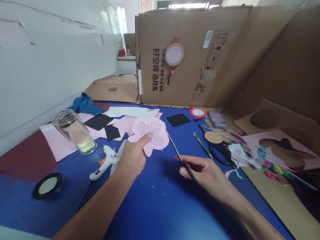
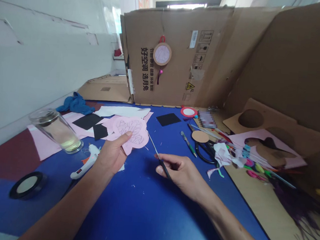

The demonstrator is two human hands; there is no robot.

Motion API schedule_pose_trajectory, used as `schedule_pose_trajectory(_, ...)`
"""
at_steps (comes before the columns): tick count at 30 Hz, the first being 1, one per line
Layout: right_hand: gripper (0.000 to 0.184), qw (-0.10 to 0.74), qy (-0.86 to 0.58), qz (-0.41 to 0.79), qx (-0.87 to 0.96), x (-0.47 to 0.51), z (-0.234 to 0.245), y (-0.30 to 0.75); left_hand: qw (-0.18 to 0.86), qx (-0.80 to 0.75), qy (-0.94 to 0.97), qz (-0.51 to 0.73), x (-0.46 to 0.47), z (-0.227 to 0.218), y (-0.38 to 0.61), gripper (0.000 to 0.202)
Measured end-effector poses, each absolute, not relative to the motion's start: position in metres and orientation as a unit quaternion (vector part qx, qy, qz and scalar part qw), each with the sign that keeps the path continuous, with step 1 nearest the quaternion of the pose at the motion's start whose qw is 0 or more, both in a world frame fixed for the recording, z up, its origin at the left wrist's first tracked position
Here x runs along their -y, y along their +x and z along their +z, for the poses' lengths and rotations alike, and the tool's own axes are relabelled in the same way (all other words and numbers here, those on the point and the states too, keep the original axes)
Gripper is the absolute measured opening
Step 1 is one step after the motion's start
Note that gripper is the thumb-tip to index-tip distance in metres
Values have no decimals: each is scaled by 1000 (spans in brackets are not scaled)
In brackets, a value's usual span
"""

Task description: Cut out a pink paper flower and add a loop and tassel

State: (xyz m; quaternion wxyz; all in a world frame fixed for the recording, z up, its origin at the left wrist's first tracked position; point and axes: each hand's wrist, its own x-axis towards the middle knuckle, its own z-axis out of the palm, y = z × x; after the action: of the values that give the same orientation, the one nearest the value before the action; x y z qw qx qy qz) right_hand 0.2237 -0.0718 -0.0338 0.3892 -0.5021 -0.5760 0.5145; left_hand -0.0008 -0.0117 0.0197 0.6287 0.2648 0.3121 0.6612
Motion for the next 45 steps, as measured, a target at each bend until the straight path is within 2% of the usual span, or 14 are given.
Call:
schedule_pose_trajectory(17,58,373,-512,487,602,71,-33,233,623,-320,303,646,2,15,-12,75)
schedule_pose_trajectory(26,56,357,-521,470,617,71,-31,235,624,-298,343,636,-4,15,-17,83)
schedule_pose_trajectory(45,57,345,-521,471,623,72,-27,236,626,-305,360,621,-3,18,-18,82)
